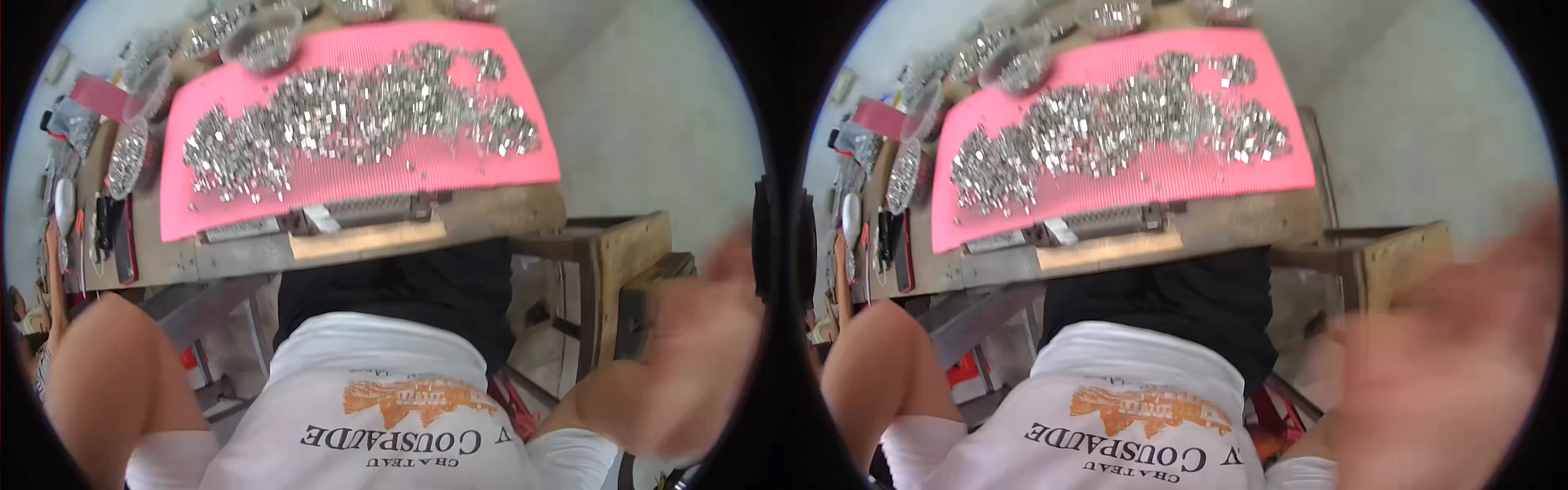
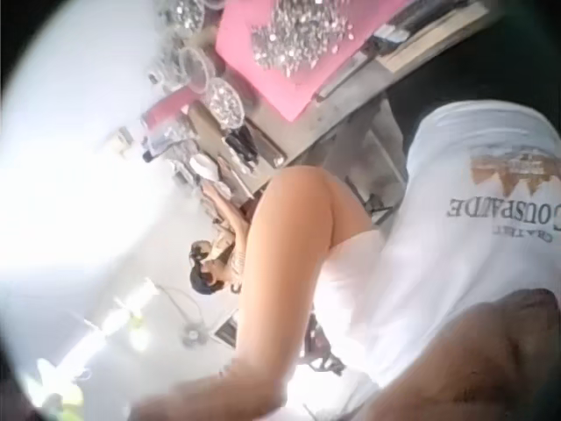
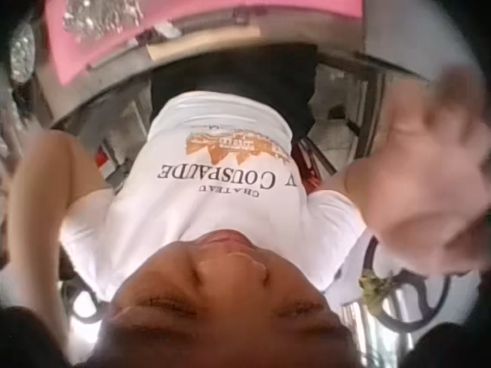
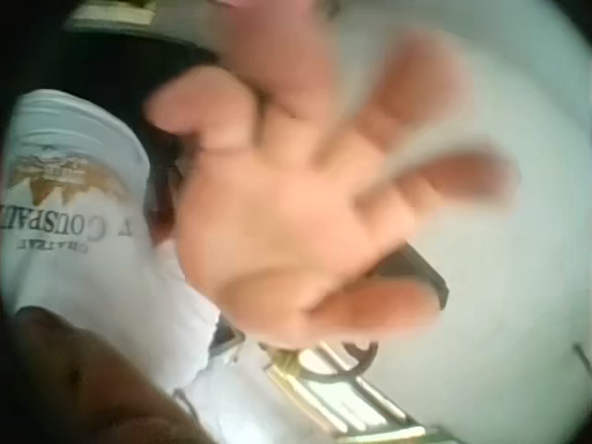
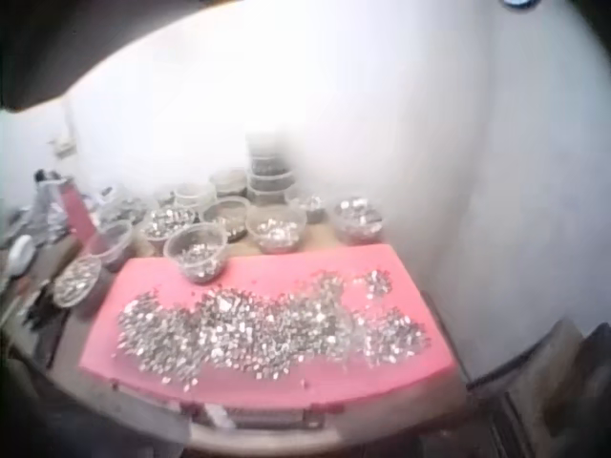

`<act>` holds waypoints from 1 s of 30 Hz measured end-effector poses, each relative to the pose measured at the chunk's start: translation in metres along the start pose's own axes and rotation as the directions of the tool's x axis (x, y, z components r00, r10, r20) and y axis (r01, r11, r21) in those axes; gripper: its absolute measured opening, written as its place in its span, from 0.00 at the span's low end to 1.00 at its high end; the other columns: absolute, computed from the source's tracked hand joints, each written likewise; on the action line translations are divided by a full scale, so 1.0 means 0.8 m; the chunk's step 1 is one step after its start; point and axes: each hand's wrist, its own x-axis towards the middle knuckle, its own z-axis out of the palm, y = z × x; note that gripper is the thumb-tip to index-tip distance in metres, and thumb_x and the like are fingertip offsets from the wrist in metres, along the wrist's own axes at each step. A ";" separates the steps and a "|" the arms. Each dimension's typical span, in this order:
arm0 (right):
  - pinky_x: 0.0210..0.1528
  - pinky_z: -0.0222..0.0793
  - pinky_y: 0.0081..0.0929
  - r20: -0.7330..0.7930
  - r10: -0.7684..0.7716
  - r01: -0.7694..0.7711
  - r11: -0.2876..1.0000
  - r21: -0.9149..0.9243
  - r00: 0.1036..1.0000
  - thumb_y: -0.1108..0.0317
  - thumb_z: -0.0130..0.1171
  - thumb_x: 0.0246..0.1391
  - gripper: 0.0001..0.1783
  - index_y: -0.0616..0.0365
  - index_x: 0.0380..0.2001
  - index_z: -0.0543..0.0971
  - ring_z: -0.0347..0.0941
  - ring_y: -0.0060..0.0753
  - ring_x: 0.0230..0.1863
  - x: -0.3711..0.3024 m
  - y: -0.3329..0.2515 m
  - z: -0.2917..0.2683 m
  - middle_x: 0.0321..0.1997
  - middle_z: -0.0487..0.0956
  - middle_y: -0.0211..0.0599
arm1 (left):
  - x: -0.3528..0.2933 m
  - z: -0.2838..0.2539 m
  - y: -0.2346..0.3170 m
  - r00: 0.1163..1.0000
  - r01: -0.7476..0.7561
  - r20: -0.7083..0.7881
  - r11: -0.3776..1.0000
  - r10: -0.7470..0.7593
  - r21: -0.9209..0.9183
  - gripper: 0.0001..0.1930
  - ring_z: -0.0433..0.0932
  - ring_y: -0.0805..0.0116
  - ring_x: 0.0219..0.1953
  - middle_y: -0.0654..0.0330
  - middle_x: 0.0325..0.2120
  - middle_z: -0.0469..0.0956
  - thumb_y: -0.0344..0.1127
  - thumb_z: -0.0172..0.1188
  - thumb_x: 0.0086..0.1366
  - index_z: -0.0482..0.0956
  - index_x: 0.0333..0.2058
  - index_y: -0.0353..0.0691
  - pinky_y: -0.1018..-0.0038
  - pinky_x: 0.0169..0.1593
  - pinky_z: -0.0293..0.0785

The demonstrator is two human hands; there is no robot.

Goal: Assembling small decorative metal pieces into a metal strip and then using a manual press to secure them.

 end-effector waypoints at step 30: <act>0.46 0.61 0.45 0.671 -0.739 0.997 -0.015 0.082 -0.066 0.39 0.42 0.71 0.28 0.53 0.52 0.72 0.73 0.38 0.35 0.042 0.057 -0.086 0.41 0.77 0.37 | 0.066 0.066 -0.117 0.341 0.644 0.900 0.765 -0.272 -0.013 0.48 0.59 0.46 0.71 0.36 0.66 0.64 0.73 0.39 0.72 0.68 0.64 0.26 0.54 0.72 0.51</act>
